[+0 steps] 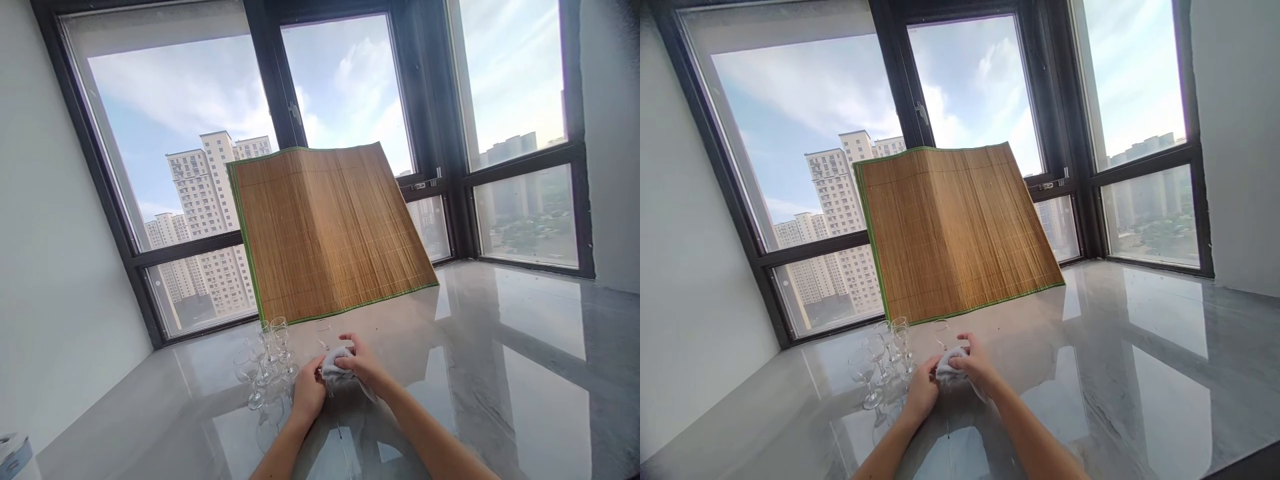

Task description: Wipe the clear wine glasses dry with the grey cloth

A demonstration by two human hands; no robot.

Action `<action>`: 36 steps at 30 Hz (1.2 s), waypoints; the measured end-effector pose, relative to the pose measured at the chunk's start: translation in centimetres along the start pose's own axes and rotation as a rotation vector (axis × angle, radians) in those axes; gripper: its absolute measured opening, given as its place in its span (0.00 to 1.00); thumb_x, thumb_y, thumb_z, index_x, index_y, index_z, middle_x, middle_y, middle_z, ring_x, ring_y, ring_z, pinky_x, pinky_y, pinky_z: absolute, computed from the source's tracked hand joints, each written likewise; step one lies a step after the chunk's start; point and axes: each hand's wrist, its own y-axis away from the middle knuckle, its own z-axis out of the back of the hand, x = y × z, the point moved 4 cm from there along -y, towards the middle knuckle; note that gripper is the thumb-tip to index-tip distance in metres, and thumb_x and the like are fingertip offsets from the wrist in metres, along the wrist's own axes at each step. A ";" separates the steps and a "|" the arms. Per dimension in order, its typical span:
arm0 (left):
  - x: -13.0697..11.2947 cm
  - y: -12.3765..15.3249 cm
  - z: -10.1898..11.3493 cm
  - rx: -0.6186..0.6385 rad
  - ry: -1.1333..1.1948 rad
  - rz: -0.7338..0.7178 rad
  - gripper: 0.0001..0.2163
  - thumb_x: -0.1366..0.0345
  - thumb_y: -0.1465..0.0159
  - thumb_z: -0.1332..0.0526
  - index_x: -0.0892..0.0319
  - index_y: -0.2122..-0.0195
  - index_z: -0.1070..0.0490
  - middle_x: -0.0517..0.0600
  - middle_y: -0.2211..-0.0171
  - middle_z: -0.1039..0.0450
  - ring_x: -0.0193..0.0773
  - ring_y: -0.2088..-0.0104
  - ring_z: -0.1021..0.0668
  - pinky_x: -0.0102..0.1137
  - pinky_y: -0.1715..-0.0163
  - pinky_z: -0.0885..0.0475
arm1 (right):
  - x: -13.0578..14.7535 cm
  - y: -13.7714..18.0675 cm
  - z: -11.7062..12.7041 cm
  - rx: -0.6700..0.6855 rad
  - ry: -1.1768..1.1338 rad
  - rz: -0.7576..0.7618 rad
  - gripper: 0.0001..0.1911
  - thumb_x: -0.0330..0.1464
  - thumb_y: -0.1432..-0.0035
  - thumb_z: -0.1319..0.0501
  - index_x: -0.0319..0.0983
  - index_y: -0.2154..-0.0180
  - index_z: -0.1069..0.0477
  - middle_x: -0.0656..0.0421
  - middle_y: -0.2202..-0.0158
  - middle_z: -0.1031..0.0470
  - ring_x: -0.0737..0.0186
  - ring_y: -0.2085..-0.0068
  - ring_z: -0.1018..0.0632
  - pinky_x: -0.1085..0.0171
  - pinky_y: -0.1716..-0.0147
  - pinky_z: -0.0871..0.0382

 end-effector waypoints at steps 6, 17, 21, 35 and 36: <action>-1.0 0.7 2.5 -0.370 -0.131 0.029 0.10 0.69 0.40 0.51 0.56 0.67 0.30 0.52 0.67 0.27 0.43 0.63 0.25 0.36 0.59 0.32 | -0.6 -0.5 0.6 -0.093 0.094 0.047 0.30 0.32 0.62 0.38 0.42 0.53 0.40 0.68 0.77 0.38 0.64 0.74 0.33 0.65 0.72 0.43; 0.6 1.8 5.2 -0.866 -0.171 0.258 0.12 0.64 0.42 0.43 0.53 0.60 0.46 0.53 0.55 0.39 0.49 0.47 0.35 0.45 0.45 0.39 | 0.9 1.3 -0.5 0.049 0.678 0.344 0.26 0.25 0.55 0.39 0.41 0.51 0.35 0.58 0.59 0.32 0.63 0.63 0.30 0.66 0.60 0.38; 2.5 1.3 5.4 -0.871 -0.134 0.359 0.16 0.66 0.46 0.40 0.53 0.60 0.47 0.52 0.55 0.39 0.48 0.48 0.33 0.42 0.46 0.36 | 0.6 1.7 -1.2 0.159 0.705 0.346 0.29 0.25 0.55 0.38 0.42 0.48 0.34 0.55 0.53 0.30 0.61 0.61 0.27 0.66 0.58 0.37; 5.3 -0.5 5.4 -0.704 0.054 0.399 0.20 0.67 0.43 0.40 0.55 0.53 0.48 0.61 0.48 0.30 0.46 0.48 0.24 0.33 0.53 0.29 | -0.3 1.8 -1.7 0.223 1.036 0.298 0.31 0.33 0.43 0.43 0.38 0.38 0.38 0.45 0.46 0.27 0.48 0.49 0.25 0.59 0.52 0.36; 5.3 -0.6 5.3 -0.673 0.038 0.404 0.21 0.67 0.42 0.40 0.55 0.51 0.48 0.61 0.48 0.29 0.46 0.49 0.24 0.33 0.55 0.29 | -0.2 1.8 -1.8 0.220 1.049 0.295 0.31 0.33 0.43 0.43 0.38 0.38 0.38 0.44 0.46 0.27 0.48 0.49 0.25 0.59 0.53 0.36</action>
